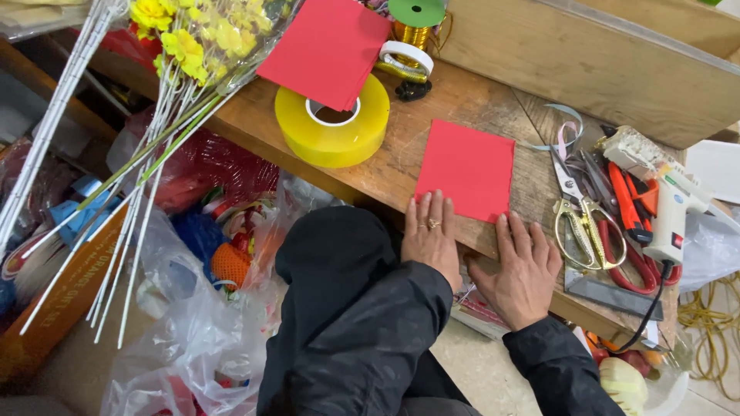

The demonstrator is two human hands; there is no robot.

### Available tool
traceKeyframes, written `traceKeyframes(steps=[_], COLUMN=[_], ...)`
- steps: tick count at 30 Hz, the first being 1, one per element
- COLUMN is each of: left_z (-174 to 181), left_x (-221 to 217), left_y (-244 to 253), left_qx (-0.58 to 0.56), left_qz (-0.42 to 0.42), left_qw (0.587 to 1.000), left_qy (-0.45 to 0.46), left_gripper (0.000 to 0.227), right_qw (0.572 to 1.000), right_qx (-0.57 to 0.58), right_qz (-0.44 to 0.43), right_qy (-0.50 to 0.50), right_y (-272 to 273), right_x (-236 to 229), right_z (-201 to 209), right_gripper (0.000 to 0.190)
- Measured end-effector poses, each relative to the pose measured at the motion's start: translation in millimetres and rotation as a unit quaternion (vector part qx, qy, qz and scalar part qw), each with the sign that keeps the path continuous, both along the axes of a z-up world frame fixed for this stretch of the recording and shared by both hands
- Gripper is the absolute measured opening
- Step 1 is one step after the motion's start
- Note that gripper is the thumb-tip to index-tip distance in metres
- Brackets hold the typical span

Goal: Folding a piece of red paper into an accordion shape, wrapping it with a strip, and then using a glue gun to secure the craft.

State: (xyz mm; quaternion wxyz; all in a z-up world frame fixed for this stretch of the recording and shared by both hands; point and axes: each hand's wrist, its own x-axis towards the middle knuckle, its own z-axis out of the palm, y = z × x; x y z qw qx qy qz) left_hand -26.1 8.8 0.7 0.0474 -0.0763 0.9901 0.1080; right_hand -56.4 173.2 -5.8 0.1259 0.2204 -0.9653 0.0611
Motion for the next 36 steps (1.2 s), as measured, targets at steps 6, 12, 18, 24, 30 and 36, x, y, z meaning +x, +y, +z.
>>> traceKeyframes(steps=[6,12,18,24,30,36], left_z=[21.4,15.4,10.5,-27.7,-20.9,-7.0], left_x=[19.1,12.7,36.9,38.8,31.7,26.5], left_y=[-20.6,-22.7,-10.9,2.2,-18.6,-24.9], left_qx=[-0.026,0.006,0.018,0.203,0.236,0.233], left_qz=[0.072,0.085,0.067,0.007,0.069,0.154], left_qw=[0.997,0.996,0.970,0.949,0.900,0.855], left_qy=[-0.009,-0.033,0.234,0.241,0.359,0.438], left_gripper=[0.098,0.112,0.058,0.018,0.038,0.051], right_qw=[1.000,0.998,0.973,0.489,0.641,0.867], right_qx=[-0.015,-0.002,-0.224,-0.704,-0.692,-0.316], right_qz=[-0.008,-0.031,-0.013,-0.183,-0.131,0.181], right_qy=[-0.014,-0.052,-0.061,-0.482,-0.305,0.340], right_y=[-0.7,1.5,14.9,-26.9,-50.9,-38.7], right_x=[1.2,-5.8,54.2,68.9,36.8,-64.8], right_z=[7.4,9.3,37.4,20.1,55.6,113.8], right_gripper=[0.098,0.105,0.058,0.023,0.018,0.030])
